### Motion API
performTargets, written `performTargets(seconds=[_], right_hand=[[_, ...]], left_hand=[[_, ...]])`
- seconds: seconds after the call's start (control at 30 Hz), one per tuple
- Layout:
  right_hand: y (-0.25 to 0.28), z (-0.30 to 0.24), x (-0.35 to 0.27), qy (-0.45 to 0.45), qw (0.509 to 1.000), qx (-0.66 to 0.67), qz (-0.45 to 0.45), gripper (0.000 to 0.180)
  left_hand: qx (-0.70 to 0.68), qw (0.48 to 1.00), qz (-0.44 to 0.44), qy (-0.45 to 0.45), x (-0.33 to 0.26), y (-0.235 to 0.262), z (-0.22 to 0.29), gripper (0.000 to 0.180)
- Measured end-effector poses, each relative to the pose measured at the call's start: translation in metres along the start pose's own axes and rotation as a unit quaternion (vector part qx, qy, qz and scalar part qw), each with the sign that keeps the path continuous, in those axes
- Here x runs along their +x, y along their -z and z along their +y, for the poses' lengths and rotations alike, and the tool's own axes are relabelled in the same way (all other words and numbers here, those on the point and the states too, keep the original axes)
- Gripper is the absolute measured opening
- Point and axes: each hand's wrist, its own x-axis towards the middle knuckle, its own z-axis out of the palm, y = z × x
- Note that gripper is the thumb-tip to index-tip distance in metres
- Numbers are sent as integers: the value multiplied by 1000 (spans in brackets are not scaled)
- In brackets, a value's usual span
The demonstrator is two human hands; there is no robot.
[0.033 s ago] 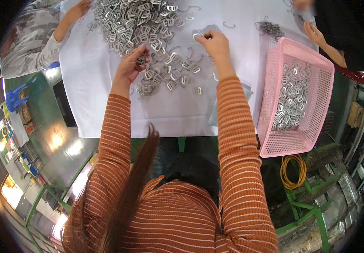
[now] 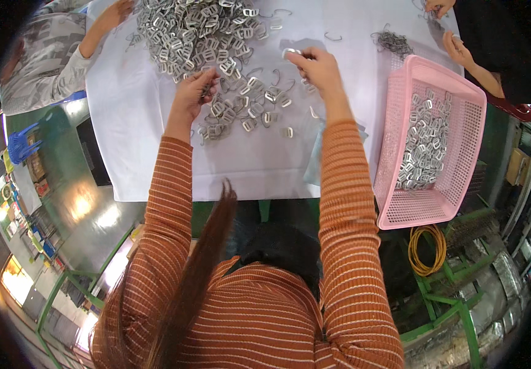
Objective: The person repeatedly picks up small metal hooks and rectangular metal pieces from a white table, joins them together by hand, and places the assembled units into a pink basket. The person occasionally sweeps the table surface to gather scattered parts. Coworkers are visible at the same table performing similar assembly.
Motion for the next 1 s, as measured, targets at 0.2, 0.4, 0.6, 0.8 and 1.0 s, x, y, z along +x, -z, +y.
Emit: performTargets(seconds=[0.2, 0.4, 0.6, 0.8, 1.0], right_hand=[[45, 12, -62, -19, 975, 216, 40, 26], [15, 57, -32, 64, 918, -348, 179, 24], [26, 34, -60, -67, 986, 144, -51, 19], [25, 34, -58, -50, 976, 190, -91, 22], [-41, 46, -47, 79, 910, -405, 46, 26]], left_hand=[[477, 825, 246, -174, -10, -49, -8, 35], [461, 861, 124, -175, 3, -59, -8, 33], [387, 891, 165, -169, -8, -29, -14, 34], [465, 841, 177, -214, -5, -52, -21, 36], [294, 945, 14, -144, -3, -45, -6, 35]])
